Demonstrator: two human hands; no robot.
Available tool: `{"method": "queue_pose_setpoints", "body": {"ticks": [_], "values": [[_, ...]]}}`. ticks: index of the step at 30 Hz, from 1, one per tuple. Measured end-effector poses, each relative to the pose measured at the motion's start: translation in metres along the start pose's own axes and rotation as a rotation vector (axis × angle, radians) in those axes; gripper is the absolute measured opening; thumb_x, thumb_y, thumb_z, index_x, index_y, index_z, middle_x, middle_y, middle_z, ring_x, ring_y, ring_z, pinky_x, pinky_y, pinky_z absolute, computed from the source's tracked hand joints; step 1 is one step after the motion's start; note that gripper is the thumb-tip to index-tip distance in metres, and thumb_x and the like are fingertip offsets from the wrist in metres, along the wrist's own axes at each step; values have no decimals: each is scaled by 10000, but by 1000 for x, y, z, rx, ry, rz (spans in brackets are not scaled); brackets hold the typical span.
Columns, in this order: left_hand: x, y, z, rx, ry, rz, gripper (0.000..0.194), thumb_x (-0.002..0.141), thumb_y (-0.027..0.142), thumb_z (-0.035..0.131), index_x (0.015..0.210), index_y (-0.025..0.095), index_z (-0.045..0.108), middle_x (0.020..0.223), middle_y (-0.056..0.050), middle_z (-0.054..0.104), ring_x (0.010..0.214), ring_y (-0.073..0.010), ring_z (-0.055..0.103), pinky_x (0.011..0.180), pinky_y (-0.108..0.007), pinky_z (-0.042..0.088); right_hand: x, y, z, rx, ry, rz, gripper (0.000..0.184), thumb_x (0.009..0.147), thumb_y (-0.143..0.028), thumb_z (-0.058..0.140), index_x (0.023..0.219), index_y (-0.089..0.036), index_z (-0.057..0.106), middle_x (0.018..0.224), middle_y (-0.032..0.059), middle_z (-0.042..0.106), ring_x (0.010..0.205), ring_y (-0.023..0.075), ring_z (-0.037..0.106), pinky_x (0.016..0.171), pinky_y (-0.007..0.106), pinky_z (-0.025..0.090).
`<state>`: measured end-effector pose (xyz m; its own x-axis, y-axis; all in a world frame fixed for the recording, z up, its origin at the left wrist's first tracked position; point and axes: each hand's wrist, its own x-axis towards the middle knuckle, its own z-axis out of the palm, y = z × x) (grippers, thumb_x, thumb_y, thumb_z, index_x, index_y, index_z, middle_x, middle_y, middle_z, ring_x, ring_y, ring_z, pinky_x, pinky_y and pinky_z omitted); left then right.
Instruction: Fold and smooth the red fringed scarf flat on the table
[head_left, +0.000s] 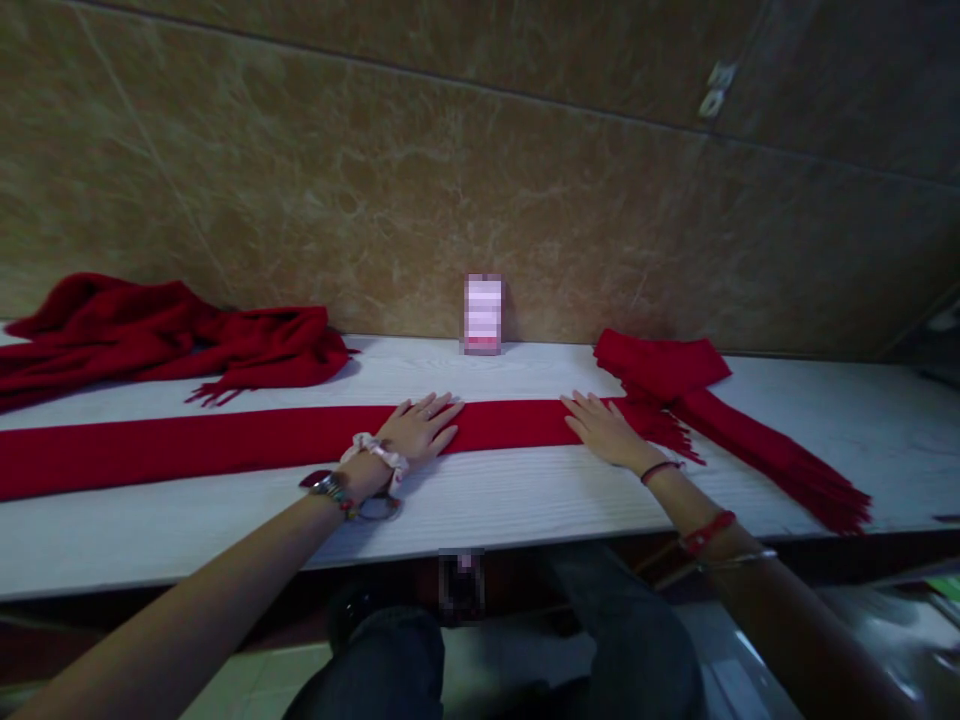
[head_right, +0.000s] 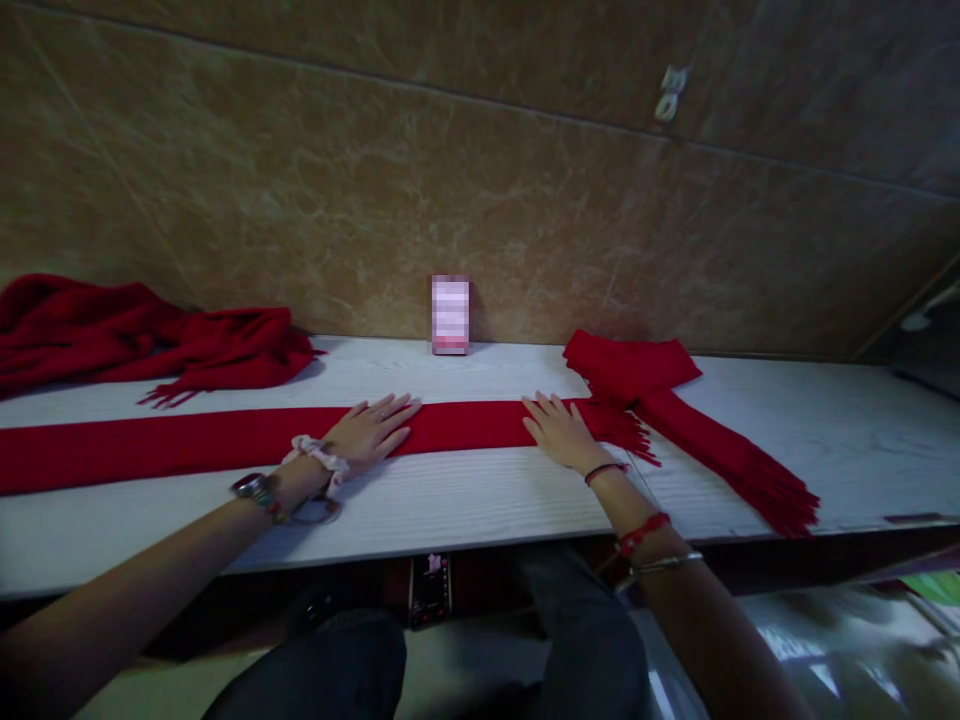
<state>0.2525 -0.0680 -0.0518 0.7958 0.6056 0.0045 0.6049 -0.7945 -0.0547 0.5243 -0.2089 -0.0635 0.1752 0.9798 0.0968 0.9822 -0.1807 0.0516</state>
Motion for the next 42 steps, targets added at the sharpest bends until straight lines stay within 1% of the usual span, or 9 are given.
{"method": "queue_pose_setpoints", "body": {"ticks": [4, 8, 15, 20, 23, 26, 32, 39, 42], "values": [[-1, -5, -3, -9, -5, -9, 477, 908, 363, 234, 1372, 254, 265, 1434, -21, 240, 1301, -235, 233, 1020, -457, 214, -15, 61, 10, -56, 19, 164, 472, 896, -317, 226, 1331, -179, 348, 1386, 121, 352, 1263, 284, 310, 956, 536, 314], [-1, -4, -5, -14, -15, 5, 484, 905, 355, 228, 1375, 244, 257, 1432, -19, 246, 1305, -228, 222, 1020, -453, 214, -19, 78, 7, -48, 45, 147, 468, 891, -311, 239, 1295, -132, 397, 1342, 149, 411, 1238, 271, 359, 960, 488, 344], [-1, -4, -3, -2, 17, 2, 480, 898, 356, 238, 1357, 234, 307, 1412, -33, 296, 1286, -235, 268, 1005, -444, 242, 0, 27, -21, 73, 156, -174, 545, 870, -420, 333, 1284, -72, 404, 1330, 157, 425, 1267, 235, 315, 1036, 379, 276], [-1, -5, 0, -2, 52, 12, 474, 898, 360, 244, 1351, 241, 317, 1405, -34, 312, 1279, -232, 284, 1004, -442, 245, 12, -16, -12, 148, 131, -247, 514, 888, -410, 284, 1306, -129, 385, 1347, 121, 415, 1268, 235, 313, 1026, 427, 272], [-1, -6, 2, -5, 53, 15, 475, 900, 365, 239, 1355, 246, 308, 1405, -32, 311, 1278, -231, 286, 1002, -451, 250, 14, -12, 1, 122, 115, -175, 482, 893, -394, 264, 1304, -176, 391, 1346, 103, 419, 1250, 252, 342, 1001, 478, 286], [-1, -6, 4, -8, 54, 22, 475, 901, 370, 239, 1355, 247, 306, 1407, -32, 307, 1277, -233, 287, 1002, -462, 248, 12, 13, 9, 72, 115, -103, 481, 893, -369, 260, 1290, -143, 413, 1335, 121, 429, 1229, 257, 373, 991, 464, 307], [-1, -7, 4, -20, 66, 28, 474, 900, 373, 235, 1348, 242, 320, 1394, -39, 335, 1265, -234, 307, 1002, -462, 246, 11, 57, -4, 18, 29, -52, 446, 874, -330, 317, 1202, -91, 503, 1239, 159, 521, 1158, 233, 465, 982, 380, 347], [-2, -7, 2, -26, 74, 30, 467, 898, 361, 248, 1336, 230, 343, 1375, -57, 367, 1251, -241, 329, 994, -459, 257, 38, 15, -42, 46, -55, -227, 426, 818, -293, 465, 1215, -146, 507, 1218, 124, 541, 1109, 232, 503, 951, 362, 374], [-4, -4, 0, -29, 83, 28, 464, 899, 358, 250, 1333, 229, 349, 1368, -56, 376, 1248, -239, 333, 996, -459, 255, 53, -2, -53, 35, -187, -252, 418, 789, -298, 530, 1174, -136, 546, 1182, 134, 561, 1063, 229, 533, 914, 322, 397]]}}
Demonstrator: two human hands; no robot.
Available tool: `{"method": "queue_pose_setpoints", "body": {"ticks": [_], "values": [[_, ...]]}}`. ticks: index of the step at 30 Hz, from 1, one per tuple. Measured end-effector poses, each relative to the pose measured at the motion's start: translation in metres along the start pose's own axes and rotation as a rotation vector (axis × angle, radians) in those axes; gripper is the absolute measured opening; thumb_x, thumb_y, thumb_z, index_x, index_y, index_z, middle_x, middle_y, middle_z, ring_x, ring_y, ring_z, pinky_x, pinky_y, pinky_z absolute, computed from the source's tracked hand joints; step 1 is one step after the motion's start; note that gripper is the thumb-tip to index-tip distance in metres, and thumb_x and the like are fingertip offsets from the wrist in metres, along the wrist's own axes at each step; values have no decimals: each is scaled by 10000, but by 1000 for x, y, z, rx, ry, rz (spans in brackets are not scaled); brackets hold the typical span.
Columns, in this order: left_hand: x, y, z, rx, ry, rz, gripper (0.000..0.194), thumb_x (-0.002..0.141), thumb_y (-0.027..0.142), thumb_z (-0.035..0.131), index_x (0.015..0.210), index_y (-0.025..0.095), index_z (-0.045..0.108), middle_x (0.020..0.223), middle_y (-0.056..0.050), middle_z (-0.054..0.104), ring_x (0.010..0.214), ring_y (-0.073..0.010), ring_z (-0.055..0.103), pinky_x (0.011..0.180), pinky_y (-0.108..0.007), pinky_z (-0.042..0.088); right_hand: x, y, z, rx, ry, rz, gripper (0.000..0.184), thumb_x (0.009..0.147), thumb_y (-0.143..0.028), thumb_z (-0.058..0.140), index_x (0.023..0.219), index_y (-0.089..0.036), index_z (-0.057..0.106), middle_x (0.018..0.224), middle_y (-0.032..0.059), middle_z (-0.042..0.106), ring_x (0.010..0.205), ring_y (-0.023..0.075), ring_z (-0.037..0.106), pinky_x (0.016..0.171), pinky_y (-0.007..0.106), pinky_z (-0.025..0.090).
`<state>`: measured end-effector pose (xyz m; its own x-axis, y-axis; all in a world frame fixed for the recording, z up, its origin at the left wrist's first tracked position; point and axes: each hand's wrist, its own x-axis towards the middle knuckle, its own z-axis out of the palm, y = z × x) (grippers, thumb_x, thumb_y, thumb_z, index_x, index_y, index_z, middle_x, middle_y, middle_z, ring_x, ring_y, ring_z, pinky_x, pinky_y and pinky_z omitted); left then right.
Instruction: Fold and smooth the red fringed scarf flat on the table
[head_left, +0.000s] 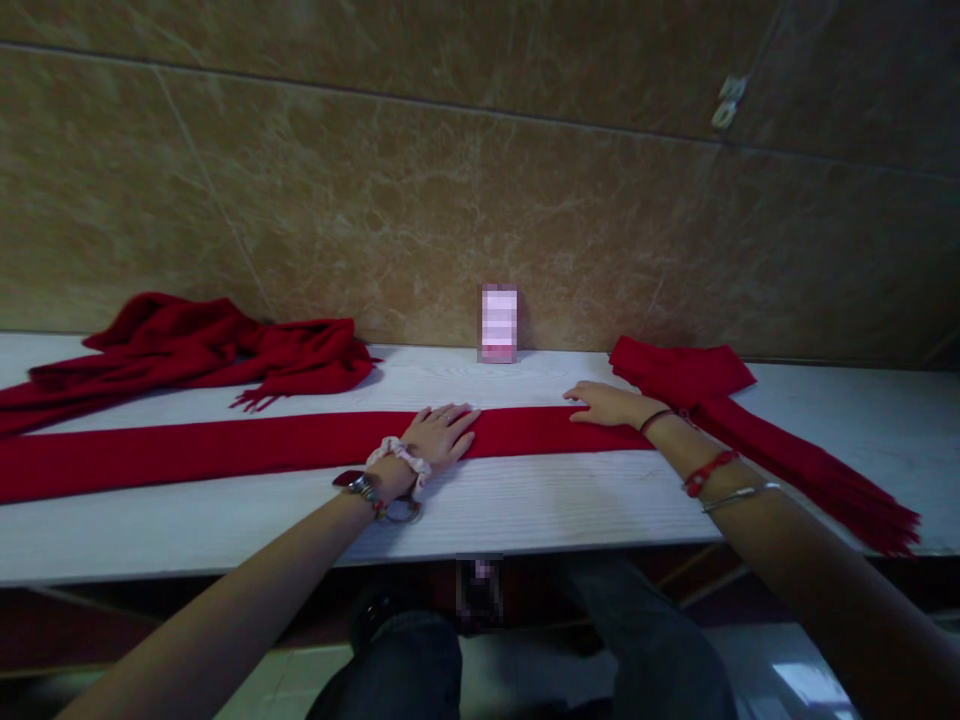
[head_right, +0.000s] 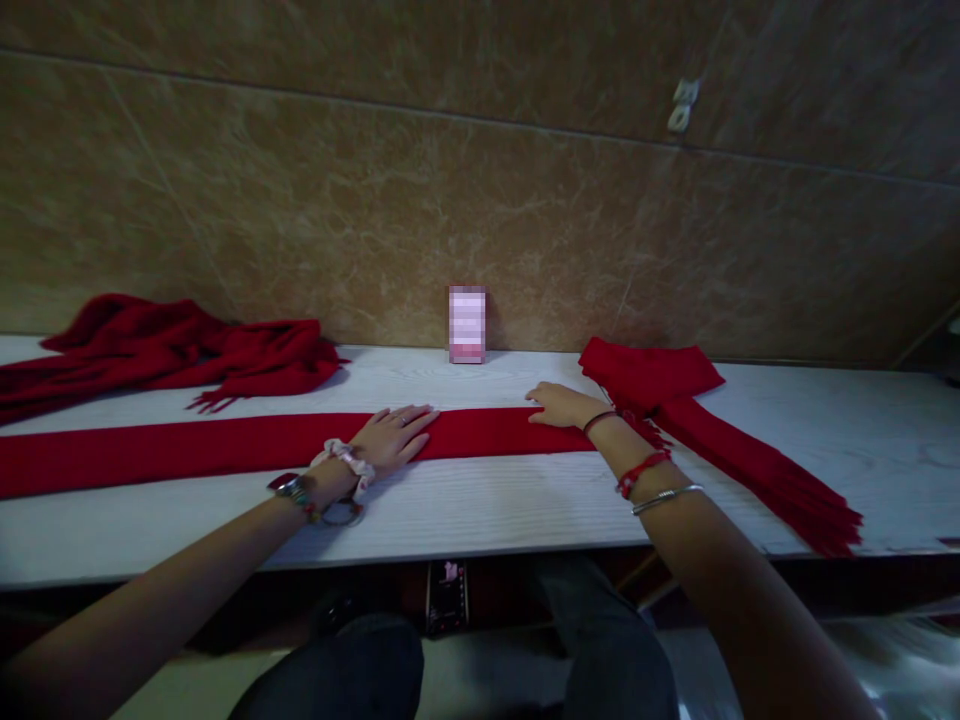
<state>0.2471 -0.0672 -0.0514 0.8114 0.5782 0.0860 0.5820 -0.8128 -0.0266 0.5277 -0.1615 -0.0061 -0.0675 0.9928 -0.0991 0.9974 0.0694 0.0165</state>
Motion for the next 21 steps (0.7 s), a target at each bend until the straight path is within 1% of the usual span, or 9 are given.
{"method": "queue_pose_setpoints", "body": {"ticks": [3, 7, 11, 13, 15, 17, 19, 21], "values": [[-1, 1, -1, 4, -4, -5, 461, 899, 348, 256, 1330, 221, 358, 1365, -61, 382, 1241, -240, 343, 1002, -455, 247, 9, -1, -5, 2, -106, 13, 359, 762, -312, 573, 1084, -158, 609, 1110, 116, 608, 997, 224, 570, 842, 297, 435], [1, 0, 3, 8, 2, -1, 461, 899, 357, 260, 1329, 226, 361, 1365, -60, 381, 1239, -248, 344, 1001, -461, 244, 14, 4, -5, 3, -140, 52, 330, 748, -322, 588, 1051, -195, 613, 1044, 75, 646, 910, 200, 605, 736, 275, 469], [1, -2, 5, 3, 18, 4, 462, 898, 367, 258, 1327, 232, 364, 1360, -58, 389, 1236, -249, 346, 998, -468, 249, 16, 2, -7, -13, -176, 81, 263, 728, -352, 603, 935, -197, 652, 958, 65, 671, 827, 196, 620, 658, 267, 472], [1, -2, 4, -4, 21, 8, 463, 898, 371, 256, 1327, 234, 363, 1358, -56, 391, 1235, -245, 346, 998, -470, 251, 16, 1, -11, -20, -182, 85, 252, 708, -329, 623, 922, -201, 656, 951, 61, 673, 827, 198, 619, 650, 266, 468], [2, -3, 4, -8, 16, 12, 464, 897, 375, 255, 1328, 239, 358, 1359, -53, 389, 1239, -241, 341, 1000, -477, 248, 13, 3, -16, -25, -189, 91, 286, 673, -271, 655, 950, -201, 651, 959, 61, 672, 845, 203, 616, 654, 265, 464], [4, -5, 5, -6, 9, 10, 463, 896, 375, 253, 1329, 245, 355, 1360, -51, 388, 1247, -238, 330, 1003, -482, 242, 9, 7, -21, -35, -207, 108, 306, 620, -201, 685, 925, -187, 664, 918, 65, 681, 829, 216, 620, 639, 268, 460], [9, -8, 6, -4, 10, 2, 459, 895, 372, 257, 1327, 254, 355, 1362, -48, 385, 1258, -238, 314, 1006, -484, 236, 3, 13, -27, -44, -233, 126, 245, 585, -163, 694, 829, -172, 688, 824, 63, 690, 763, 222, 630, 603, 270, 454], [17, -10, 6, -4, 14, -12, 452, 894, 361, 265, 1325, 259, 358, 1368, -47, 377, 1271, -244, 293, 1011, -490, 225, -2, 16, -33, -47, -231, 124, 157, 592, -175, 686, 748, -168, 696, 749, 54, 688, 705, 213, 627, 578, 266, 444]]}}
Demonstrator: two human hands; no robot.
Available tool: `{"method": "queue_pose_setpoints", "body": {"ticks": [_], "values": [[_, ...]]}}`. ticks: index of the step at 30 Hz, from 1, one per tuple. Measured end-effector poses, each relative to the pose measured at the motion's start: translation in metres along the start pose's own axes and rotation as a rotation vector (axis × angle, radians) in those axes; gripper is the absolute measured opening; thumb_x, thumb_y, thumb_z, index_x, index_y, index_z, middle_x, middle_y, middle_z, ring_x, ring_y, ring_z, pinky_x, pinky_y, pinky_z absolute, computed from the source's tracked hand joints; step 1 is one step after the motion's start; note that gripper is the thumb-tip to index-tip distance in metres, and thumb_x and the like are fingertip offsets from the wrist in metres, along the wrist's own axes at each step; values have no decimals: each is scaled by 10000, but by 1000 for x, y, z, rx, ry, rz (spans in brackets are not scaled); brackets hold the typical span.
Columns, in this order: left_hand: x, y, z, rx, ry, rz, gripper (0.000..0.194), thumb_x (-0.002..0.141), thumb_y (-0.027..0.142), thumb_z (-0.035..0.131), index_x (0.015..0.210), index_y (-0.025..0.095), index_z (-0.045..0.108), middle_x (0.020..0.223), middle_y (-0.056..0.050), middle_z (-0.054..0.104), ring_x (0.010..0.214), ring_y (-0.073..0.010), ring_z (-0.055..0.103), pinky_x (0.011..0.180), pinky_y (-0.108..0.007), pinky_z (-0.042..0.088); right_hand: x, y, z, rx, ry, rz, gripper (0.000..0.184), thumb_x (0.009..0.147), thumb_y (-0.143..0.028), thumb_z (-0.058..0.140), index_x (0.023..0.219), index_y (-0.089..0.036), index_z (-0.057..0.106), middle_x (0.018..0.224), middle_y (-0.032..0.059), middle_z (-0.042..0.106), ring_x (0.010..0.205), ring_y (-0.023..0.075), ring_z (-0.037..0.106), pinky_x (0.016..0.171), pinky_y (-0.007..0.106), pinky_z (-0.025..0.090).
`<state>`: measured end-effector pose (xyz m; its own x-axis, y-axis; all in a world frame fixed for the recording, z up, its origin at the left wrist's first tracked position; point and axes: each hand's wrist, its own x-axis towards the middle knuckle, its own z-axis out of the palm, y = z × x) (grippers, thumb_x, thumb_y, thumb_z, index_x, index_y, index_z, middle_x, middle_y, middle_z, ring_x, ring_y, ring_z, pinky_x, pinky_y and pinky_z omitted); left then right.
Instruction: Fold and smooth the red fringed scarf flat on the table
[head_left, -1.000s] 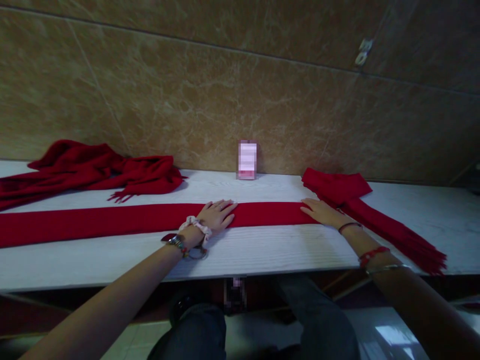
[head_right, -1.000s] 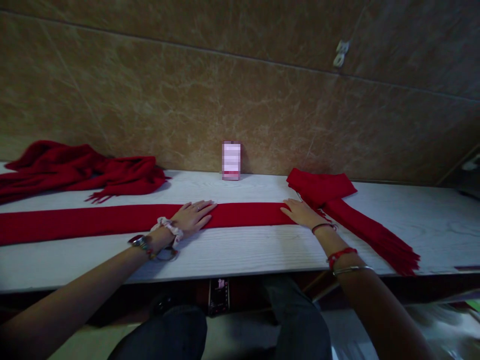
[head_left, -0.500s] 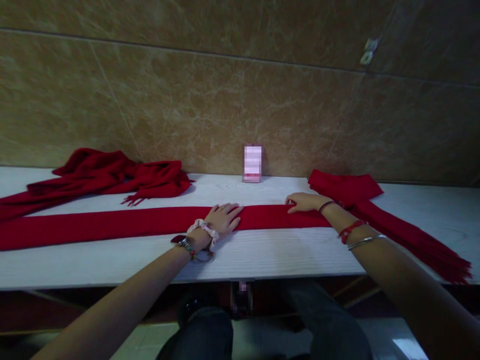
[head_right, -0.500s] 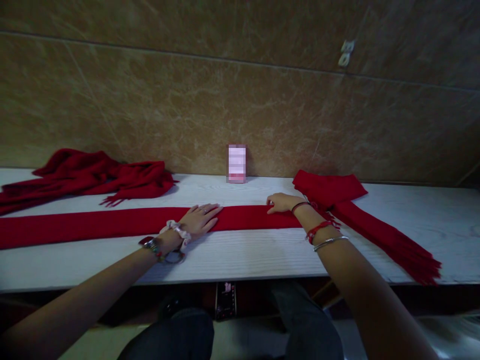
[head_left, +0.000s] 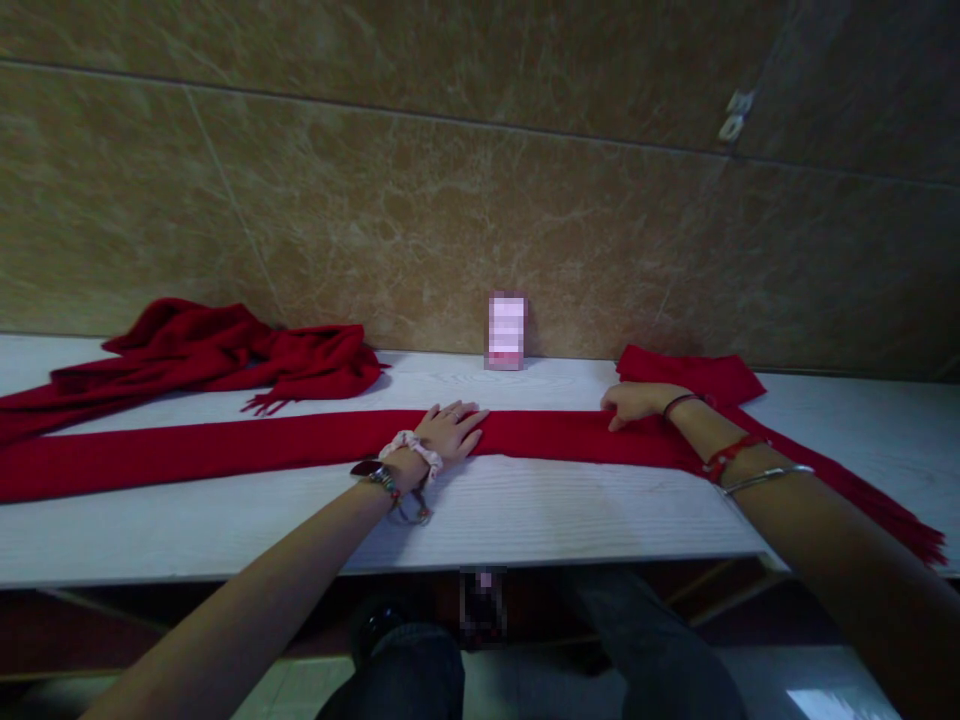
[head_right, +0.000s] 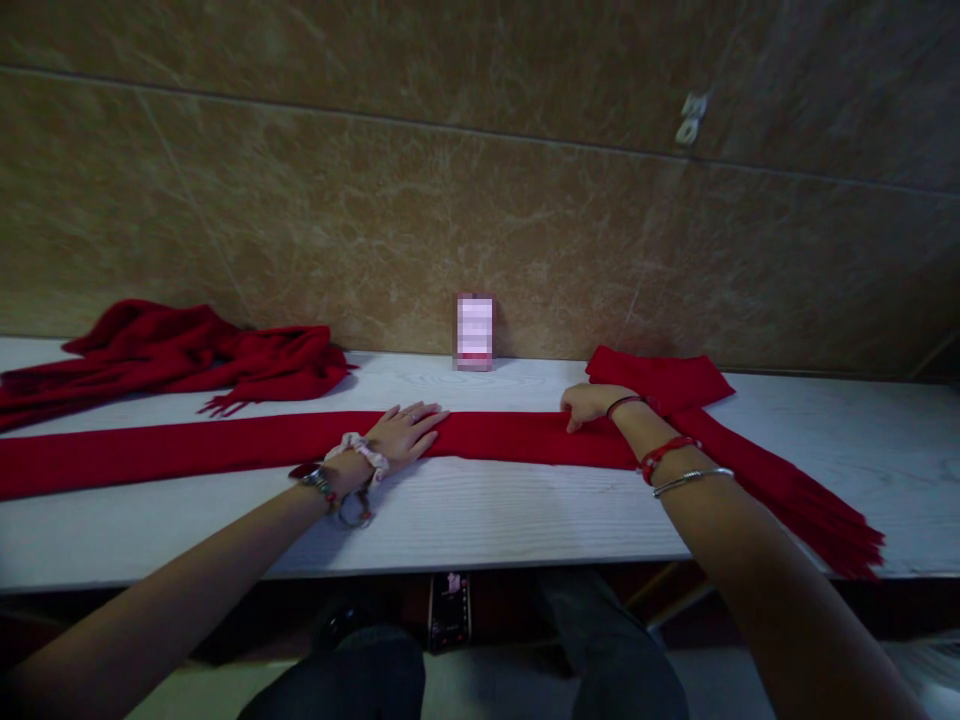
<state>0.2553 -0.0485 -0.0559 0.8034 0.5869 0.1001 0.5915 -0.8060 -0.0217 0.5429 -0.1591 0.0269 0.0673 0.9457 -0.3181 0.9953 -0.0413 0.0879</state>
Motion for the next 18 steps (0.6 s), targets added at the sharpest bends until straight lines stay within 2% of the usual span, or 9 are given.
{"method": "queue_pose_setpoints", "body": {"ticks": [3, 6, 9, 11, 13, 15, 17, 18], "values": [[14, -2, -2, 13, -33, -57, 443, 896, 329, 286, 1325, 252, 362, 1397, -62, 327, 1295, -269, 240, 1017, -509, 201, -6, -12, -8, 36, 94, -87, 140, 650, -245, 652, 756, -169, 703, 752, 51, 691, 704, 197, 614, 600, 260, 433], [26, -3, -8, 30, -24, -96, 441, 875, 297, 357, 1310, 236, 393, 1415, -87, 283, 1304, -302, 202, 1017, -529, 189, -4, -46, -12, 145, 241, -175, 181, 690, -280, 614, 796, -168, 709, 790, 55, 698, 718, 189, 605, 640, 261, 429], [29, -5, -20, -66, 104, -81, 437, 824, 231, 421, 1258, 198, 465, 1361, -109, 368, 1245, -277, 335, 1017, -463, 261, 6, -89, -11, 343, 391, -205, 196, 715, -284, 588, 798, -156, 712, 816, 67, 701, 728, 189, 598, 660, 272, 429], [25, -6, -28, -271, 189, -86, 391, 819, 209, 390, 1181, 181, 536, 1246, -90, 498, 1149, -222, 453, 993, -377, 332, 16, -114, -10, 573, 440, -213, 185, 712, -244, 588, 821, -157, 709, 832, 52, 702, 743, 176, 598, 673, 261, 435], [16, -8, -34, -597, 179, -129, 382, 858, 263, 308, 1113, 171, 577, 1087, -66, 604, 1026, -185, 543, 923, -326, 407, 25, -132, -8, 826, 436, -221, 202, 714, -177, 558, 854, -151, 701, 819, 29, 698, 734, 152, 598, 666, 241, 442], [5, -10, -38, -926, 91, -198, 466, 881, 403, 252, 1097, 151, 579, 982, -68, 647, 909, -183, 598, 816, -314, 468, 31, -142, -6, 995, 354, -264, 242, 716, -98, 496, 845, -140, 697, 757, 6, 689, 686, 126, 592, 634, 225, 447], [-5, -10, -39, -1098, 17, -255, 560, 829, 554, 310, 1087, 134, 577, 949, -81, 657, 837, -195, 620, 721, -303, 490, 34, -145, -4, 1064, 248, -317, 300, 702, -32, 442, 820, -145, 695, 711, -11, 679, 650, 110, 585, 614, 217, 452], [-8, -9, -40, -1105, 9, -274, 586, 789, 596, 365, 1075, 132, 580, 947, -86, 657, 827, -203, 622, 697, -298, 490, 34, -144, -3, 1081, 210, -327, 327, 695, -10, 429, 828, -151, 692, 714, -13, 680, 652, 108, 589, 617, 218, 458]]}}
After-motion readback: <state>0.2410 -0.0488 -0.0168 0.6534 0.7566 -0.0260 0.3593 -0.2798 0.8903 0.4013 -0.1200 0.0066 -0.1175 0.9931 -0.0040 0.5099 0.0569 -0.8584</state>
